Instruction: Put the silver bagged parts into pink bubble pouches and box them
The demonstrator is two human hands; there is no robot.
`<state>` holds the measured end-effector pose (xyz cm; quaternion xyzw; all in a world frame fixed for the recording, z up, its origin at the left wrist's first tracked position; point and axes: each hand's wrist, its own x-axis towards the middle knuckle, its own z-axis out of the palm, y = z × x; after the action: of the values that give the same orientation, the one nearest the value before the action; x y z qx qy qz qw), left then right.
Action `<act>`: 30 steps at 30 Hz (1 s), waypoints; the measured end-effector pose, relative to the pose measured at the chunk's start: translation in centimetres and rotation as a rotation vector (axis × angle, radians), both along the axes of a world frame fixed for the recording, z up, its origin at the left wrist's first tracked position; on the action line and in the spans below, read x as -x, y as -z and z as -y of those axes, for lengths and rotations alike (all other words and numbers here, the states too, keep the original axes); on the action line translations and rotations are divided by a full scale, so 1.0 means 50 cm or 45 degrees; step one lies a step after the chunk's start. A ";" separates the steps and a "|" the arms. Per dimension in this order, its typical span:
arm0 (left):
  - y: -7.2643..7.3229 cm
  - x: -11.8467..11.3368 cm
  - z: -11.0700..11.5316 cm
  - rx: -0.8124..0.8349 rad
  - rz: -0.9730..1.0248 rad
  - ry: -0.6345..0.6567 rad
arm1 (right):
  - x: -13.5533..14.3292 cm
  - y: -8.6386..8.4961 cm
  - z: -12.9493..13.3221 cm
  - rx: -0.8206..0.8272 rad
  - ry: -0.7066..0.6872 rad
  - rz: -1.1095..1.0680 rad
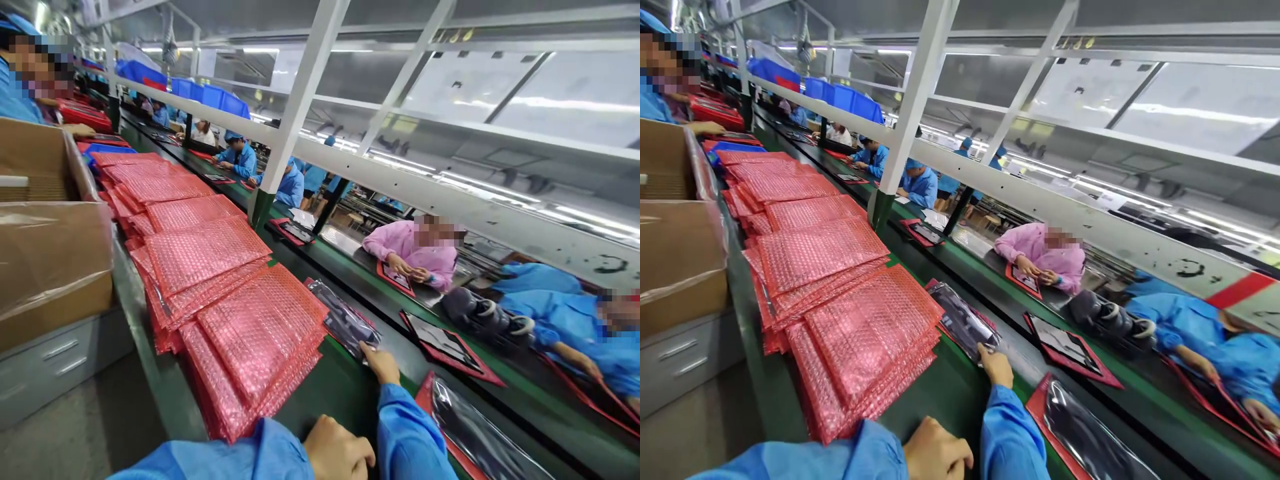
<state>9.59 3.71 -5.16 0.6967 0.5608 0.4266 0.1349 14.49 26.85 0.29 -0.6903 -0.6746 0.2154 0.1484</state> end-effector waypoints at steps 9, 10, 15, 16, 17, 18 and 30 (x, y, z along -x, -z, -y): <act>-0.038 0.047 -0.011 0.192 0.370 -0.240 | -0.139 0.023 0.220 0.285 0.042 -1.063; -0.039 0.049 -0.015 0.238 0.548 -0.280 | -0.171 0.031 0.266 0.357 0.050 -1.120; -0.053 0.072 -0.033 0.608 1.506 -0.209 | -0.298 0.065 0.496 0.631 -0.010 -1.272; -0.054 0.077 -0.034 0.655 1.557 -0.172 | -0.314 0.069 0.533 0.657 -0.033 -1.263; -0.055 0.080 -0.035 0.688 1.567 -0.147 | -0.329 0.071 0.565 0.672 -0.050 -1.244; -0.055 0.082 -0.034 0.715 1.550 -0.133 | -0.341 0.073 0.594 0.682 -0.062 -1.212; -0.094 0.052 -0.030 0.986 1.005 -0.090 | -0.439 0.077 0.759 0.477 0.300 -0.908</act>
<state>7.01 5.22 -0.44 0.3642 0.6066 0.4220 0.5668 36.43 -11.08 -3.57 -0.6601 -0.4464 0.5414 0.2682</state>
